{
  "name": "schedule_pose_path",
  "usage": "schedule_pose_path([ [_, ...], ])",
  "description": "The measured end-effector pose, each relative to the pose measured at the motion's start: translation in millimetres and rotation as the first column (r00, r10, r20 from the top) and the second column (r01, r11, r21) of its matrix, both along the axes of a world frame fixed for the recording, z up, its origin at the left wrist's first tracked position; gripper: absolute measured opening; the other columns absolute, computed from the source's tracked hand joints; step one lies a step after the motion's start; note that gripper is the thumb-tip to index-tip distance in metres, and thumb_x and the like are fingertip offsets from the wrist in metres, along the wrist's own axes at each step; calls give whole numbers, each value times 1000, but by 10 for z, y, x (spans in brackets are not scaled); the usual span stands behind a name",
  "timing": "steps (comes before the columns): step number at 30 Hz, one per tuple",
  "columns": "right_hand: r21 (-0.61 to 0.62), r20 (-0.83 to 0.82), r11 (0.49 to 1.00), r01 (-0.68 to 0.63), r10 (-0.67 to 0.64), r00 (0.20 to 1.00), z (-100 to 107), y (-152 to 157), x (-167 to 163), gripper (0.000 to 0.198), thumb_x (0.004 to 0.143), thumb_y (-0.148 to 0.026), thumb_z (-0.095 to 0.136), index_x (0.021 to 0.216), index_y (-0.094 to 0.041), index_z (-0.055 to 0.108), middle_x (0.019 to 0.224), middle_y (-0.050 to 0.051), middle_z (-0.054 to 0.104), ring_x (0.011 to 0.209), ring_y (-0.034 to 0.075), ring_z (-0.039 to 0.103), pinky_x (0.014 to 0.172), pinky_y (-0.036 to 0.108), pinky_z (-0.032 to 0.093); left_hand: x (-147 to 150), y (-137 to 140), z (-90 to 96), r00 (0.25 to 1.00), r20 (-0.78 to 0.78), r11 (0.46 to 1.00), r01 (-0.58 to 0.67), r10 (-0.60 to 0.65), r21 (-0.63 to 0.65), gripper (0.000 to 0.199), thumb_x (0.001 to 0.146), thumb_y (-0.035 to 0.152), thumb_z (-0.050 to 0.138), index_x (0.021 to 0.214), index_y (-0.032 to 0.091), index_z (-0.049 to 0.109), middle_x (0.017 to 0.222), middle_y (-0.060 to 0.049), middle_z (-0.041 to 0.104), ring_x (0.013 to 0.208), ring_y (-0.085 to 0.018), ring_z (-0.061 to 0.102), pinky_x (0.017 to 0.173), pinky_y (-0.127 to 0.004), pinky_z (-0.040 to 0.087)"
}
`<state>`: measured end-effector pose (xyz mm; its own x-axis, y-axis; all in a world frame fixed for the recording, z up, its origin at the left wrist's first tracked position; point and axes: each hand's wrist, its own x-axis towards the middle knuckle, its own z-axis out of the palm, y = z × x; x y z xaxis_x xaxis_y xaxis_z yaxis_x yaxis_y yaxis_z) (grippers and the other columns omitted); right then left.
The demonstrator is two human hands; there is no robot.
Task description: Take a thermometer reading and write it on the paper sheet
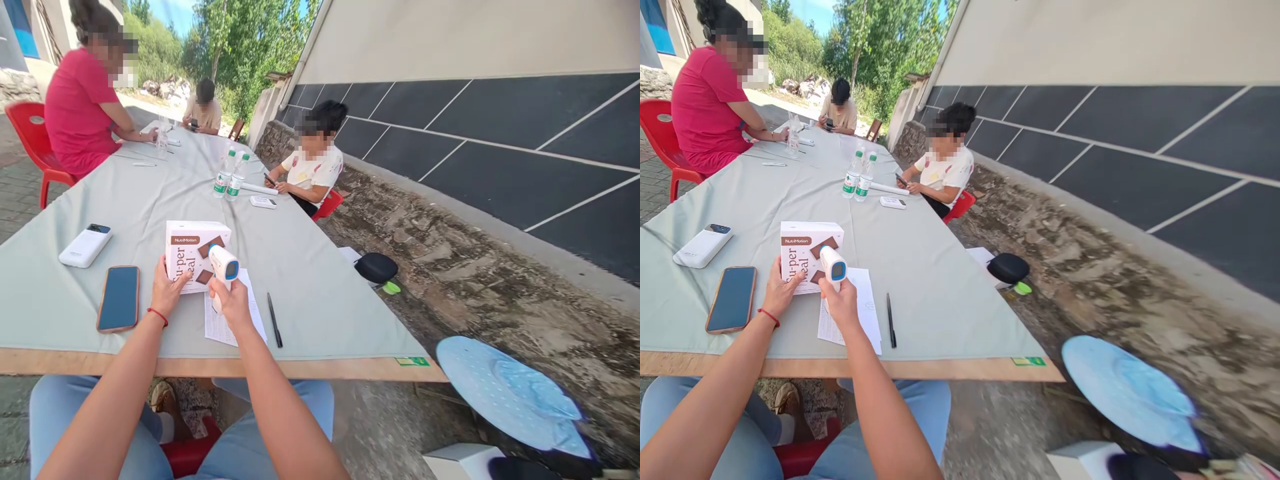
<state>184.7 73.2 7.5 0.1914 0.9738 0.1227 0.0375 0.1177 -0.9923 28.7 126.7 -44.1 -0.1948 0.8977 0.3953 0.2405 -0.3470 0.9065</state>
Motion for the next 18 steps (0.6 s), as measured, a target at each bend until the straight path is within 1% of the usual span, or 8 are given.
schedule_pose_path([
  [3, -25, 26, 1000, -3, 3, 1000, -35, 100, -43, 26, 72, -44, 62, 66, -19, 59, 54, -3, 55, 56, 14, 50, 59, 28, 42, 3, -11, 20, 1000, 7, 1000, 17, -17, -6, 62, 69, 46, 76, 120, 21, 52, 109, -7, 62, 100, -24, 60, 85, -36, 48],
  [5, -24, 0, 999, -22, 22, 1000, -53, 139, -74, 24, 72, -42, 62, 73, -18, 62, 55, -3, 56, 57, 15, 51, 61, 28, 43, 6, -28, 57, 999, 9, 999, 36, -36, -10, 61, 67, 47, 77, 117, 20, 53, 107, -6, 62, 97, -23, 60, 83, -35, 48],
  [8, -24, -49, 999, -31, 30, 998, -61, 149, -114, 26, 72, -40, 61, 84, -17, 64, 57, -4, 57, 57, 15, 52, 60, 27, 43, 8, -50, 107, 999, 2, 999, 42, -42, -19, 63, 65, 48, 79, 115, 20, 53, 105, -5, 63, 97, -24, 60, 82, -35, 48],
  [10, -21, -38, 999, -24, 23, 999, -55, 138, -129, 26, 72, -41, 60, 84, -18, 63, 57, -4, 56, 56, 15, 52, 58, 27, 42, 5, -52, 111, 999, -10, 999, 31, -31, -31, 66, 63, 49, 80, 116, 20, 53, 106, -6, 63, 98, -24, 60, 83, -35, 47],
  [14, -22, 36, 1000, -3, 3, 999, -37, 126, -134, 24, 74, -43, 57, 75, -20, 61, 52, -5, 53, 54, 15, 51, 57, 27, 41, -6, -26, 64, 999, 3, 999, 39, -39, -21, 68, 63, 47, 80, 119, 20, 51, 108, -7, 62, 98, -24, 60, 83, -36, 48],
  [18, -37, 24, 999, 1, 0, 1000, -35, 137, -131, 25, 73, -43, 58, 80, -19, 62, 51, -5, 53, 55, 16, 52, 58, 28, 42, -9, -8, 34, 998, 13, 998, 54, -54, -15, 66, 64, 46, 80, 118, 21, 51, 109, -6, 62, 99, -24, 60, 84, -36, 48],
])
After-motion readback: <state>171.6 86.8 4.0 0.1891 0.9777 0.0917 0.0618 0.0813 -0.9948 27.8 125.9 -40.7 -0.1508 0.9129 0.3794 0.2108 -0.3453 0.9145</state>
